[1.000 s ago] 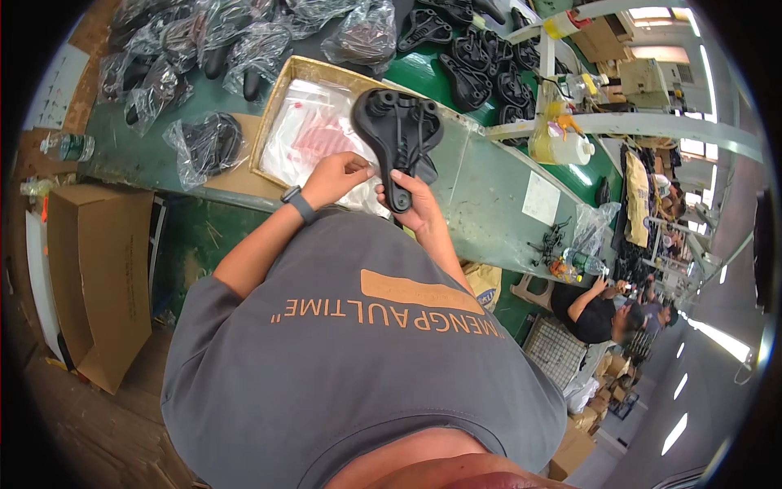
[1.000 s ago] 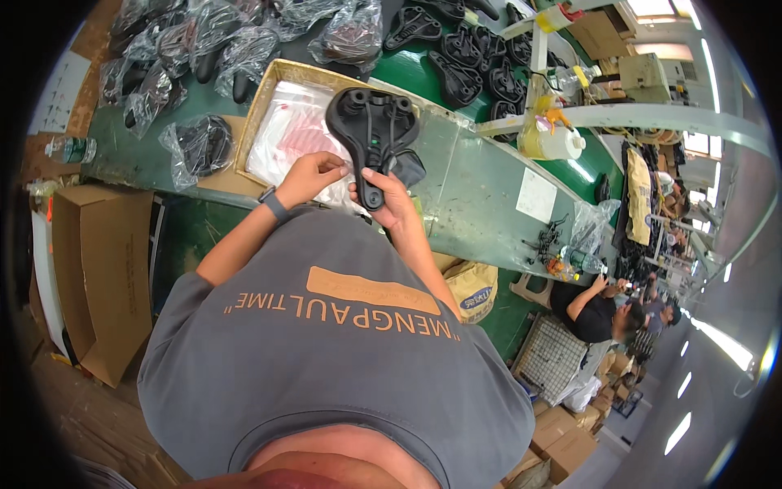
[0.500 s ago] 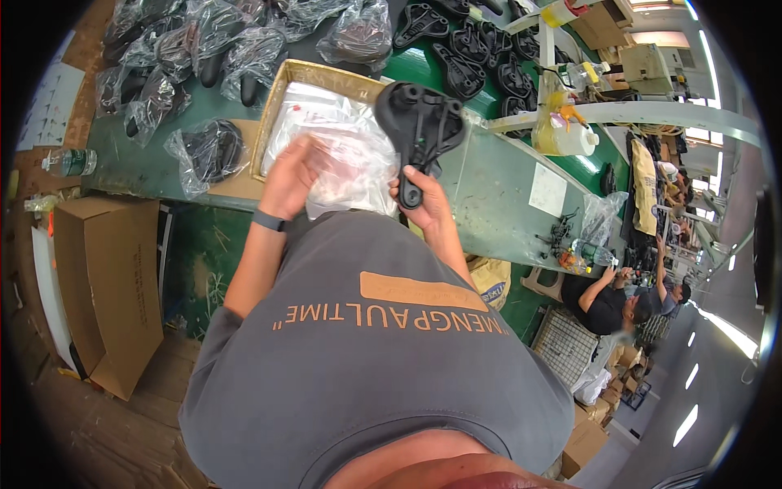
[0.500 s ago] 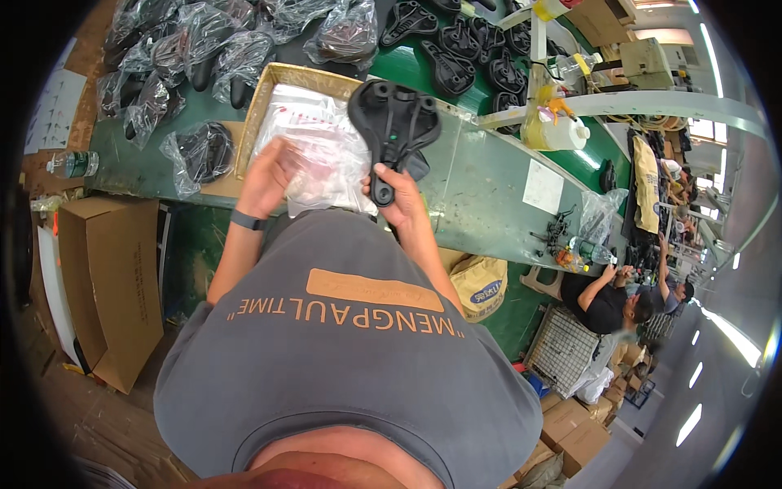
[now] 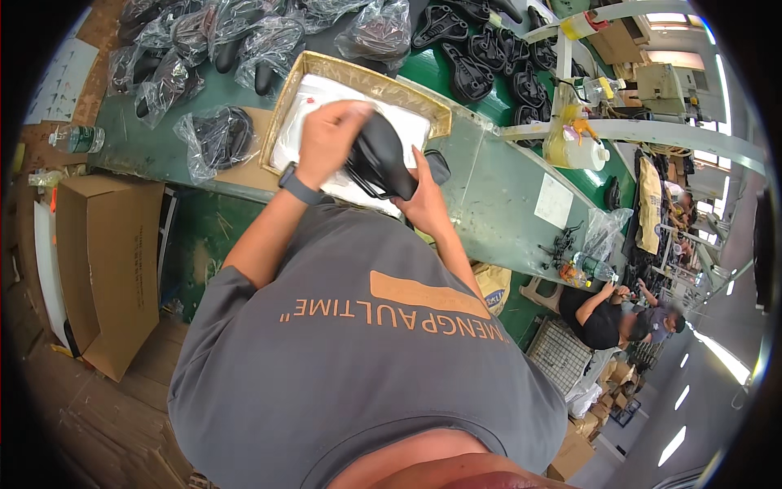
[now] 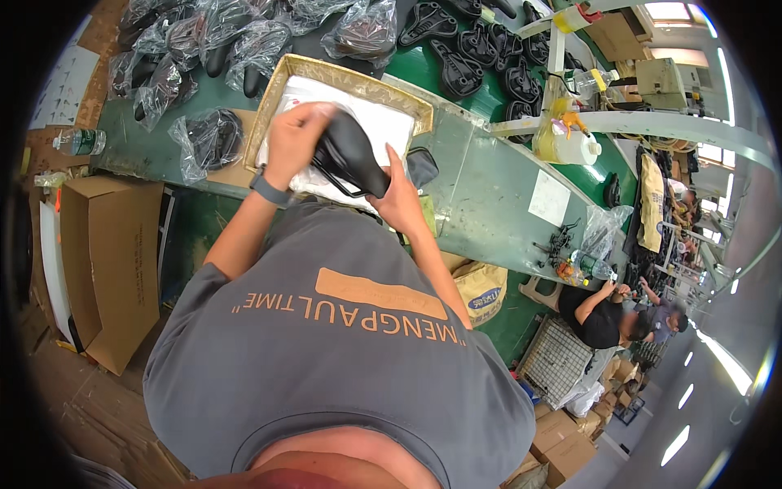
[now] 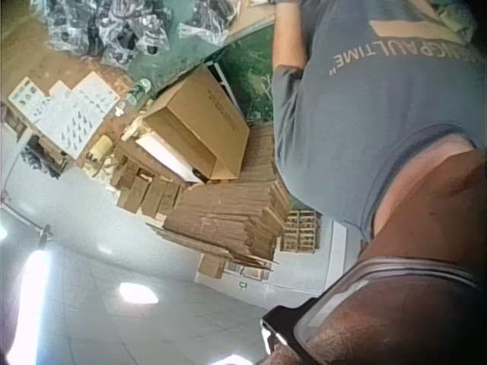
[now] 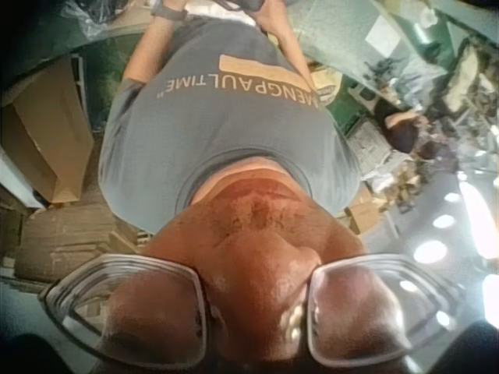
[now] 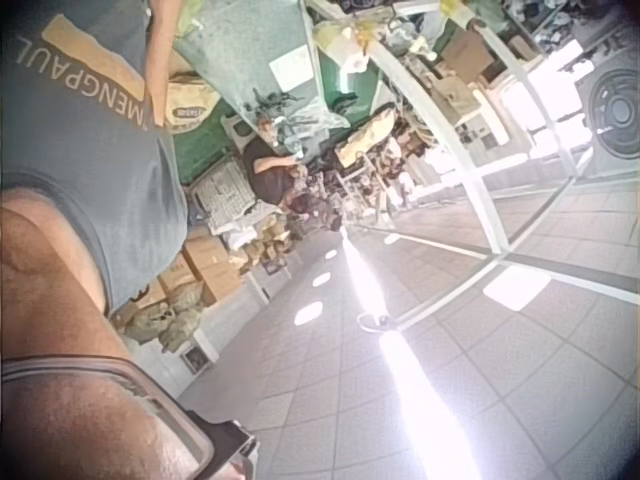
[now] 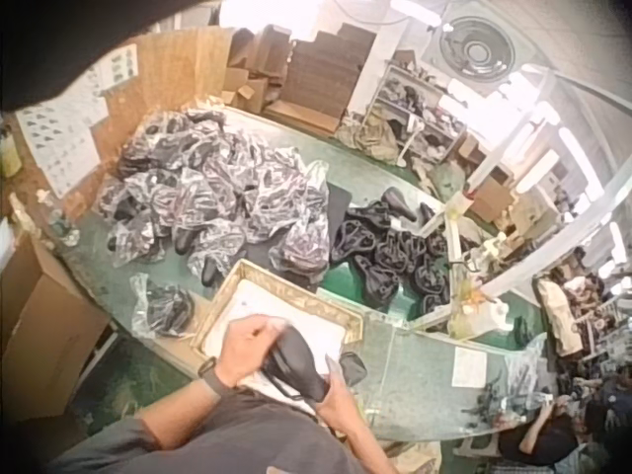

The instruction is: The recorder packs bicycle seats into plastic bags and then places them into a large cardboard box before sealing it with tape.

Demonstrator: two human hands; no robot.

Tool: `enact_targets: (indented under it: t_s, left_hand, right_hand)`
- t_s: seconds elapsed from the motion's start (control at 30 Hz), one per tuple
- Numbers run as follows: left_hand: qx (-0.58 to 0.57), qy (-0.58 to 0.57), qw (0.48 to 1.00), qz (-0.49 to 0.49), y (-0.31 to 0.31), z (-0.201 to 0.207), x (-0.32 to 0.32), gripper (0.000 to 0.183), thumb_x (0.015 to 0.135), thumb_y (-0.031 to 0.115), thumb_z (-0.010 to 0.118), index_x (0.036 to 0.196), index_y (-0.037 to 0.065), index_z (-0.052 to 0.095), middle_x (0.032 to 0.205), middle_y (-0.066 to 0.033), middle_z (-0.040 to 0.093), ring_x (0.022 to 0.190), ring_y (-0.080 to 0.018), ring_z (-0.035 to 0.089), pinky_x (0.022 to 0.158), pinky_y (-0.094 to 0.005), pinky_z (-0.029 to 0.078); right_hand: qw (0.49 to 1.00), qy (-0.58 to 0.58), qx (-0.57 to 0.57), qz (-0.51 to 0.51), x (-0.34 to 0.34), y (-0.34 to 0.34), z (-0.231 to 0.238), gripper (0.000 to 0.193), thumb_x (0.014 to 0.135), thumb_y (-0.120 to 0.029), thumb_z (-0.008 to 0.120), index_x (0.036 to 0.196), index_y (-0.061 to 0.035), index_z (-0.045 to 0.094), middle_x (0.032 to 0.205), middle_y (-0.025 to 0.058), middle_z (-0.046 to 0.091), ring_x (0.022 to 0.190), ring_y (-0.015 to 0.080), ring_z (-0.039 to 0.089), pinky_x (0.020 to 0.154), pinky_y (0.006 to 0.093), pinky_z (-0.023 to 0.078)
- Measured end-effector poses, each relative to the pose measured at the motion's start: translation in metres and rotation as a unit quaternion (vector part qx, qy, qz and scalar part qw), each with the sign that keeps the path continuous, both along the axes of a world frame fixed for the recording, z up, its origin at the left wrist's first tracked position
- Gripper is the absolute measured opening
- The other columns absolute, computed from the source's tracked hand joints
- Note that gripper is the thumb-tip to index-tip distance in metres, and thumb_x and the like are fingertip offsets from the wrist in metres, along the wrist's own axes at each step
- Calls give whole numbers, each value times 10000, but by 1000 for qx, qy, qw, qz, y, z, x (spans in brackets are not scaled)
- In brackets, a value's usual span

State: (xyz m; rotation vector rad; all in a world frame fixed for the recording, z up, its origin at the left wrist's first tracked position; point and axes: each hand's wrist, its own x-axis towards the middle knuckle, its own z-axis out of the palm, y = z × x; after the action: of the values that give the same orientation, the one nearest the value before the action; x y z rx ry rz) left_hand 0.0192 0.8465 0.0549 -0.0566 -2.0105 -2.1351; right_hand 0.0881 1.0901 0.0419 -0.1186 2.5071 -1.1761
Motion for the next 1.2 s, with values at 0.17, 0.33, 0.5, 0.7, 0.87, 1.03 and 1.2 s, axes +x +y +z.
enact_targets:
  t_s: [0.17, 0.33, 0.5, 0.7, 0.87, 1.03, 1.2]
  left_hand:
    - [-19, -16, 915, -402, 10, 46, 48, 239, 1060, 180, 719, 977, -39, 769, 796, -66, 714, 765, -102, 634, 700, -336, 508]
    - [55, -298, 924, -233, -36, -19, 24, 406, 1037, 324, 783, 1198, -49, 772, 1026, -117, 775, 971, -168, 710, 926, -333, 546]
    - [71, -221, 966, -109, 15, -14, -47, 905, 933, 335, 885, 1608, -19, 397, 1425, -204, 649, 1290, -241, 644, 1048, -415, 562]
    - [427, -185, 883, -62, -90, -72, -210, 358, 1106, 293, 641, 1371, 52, 630, 1266, -68, 753, 1030, -231, 743, 855, -319, 599]
    - [202, -226, 944, 132, -65, -84, -221, 538, 1081, 249, 694, 1505, -23, 503, 1223, -120, 768, 949, -177, 711, 750, -270, 559]
    - [-209, -100, 973, 18, 9, -98, -140, 295, 1024, 109, 705, 1313, 68, 746, 1032, -37, 777, 834, -115, 679, 722, -298, 542]
    - [-314, -65, 898, -300, 54, -112, -80, 271, 967, 102, 754, 1237, 81, 756, 1072, -126, 778, 868, -314, 762, 768, -402, 612]
  right_hand:
    - [921, -50, -332, -200, -9, 20, -52, 1031, 815, 2, 859, 1681, -50, 302, 1175, 152, 732, 1046, 302, 755, 889, 390, 624]
    - [849, -160, -446, -234, -50, 9, -6, 646, 888, -30, 832, 1454, -12, 522, 1313, 123, 701, 1128, 202, 705, 1029, 349, 563]
    - [983, 162, -73, 36, -63, -27, -12, 1048, 870, -276, 931, 1675, 39, 339, 1550, 199, 568, 1447, 329, 545, 1222, 419, 420]
    - [681, -441, -584, -12, -82, 7, -58, 801, 1051, -234, 759, 1698, -21, 336, 1537, 217, 580, 1207, 282, 716, 1121, 447, 547]
    - [884, -390, -258, -13, -138, 86, -37, 741, 1073, -200, 661, 1722, -130, 311, 1292, 175, 749, 794, 227, 796, 687, 348, 668]
    - [927, -102, -253, -256, -272, 166, -125, 441, 1031, -149, 723, 1431, 3, 616, 1006, 91, 755, 830, 171, 747, 671, 332, 613]
    - [918, -18, -214, -334, -430, 195, -214, 585, 1051, -208, 722, 1510, 93, 520, 1262, 208, 727, 801, 228, 772, 635, 327, 639]
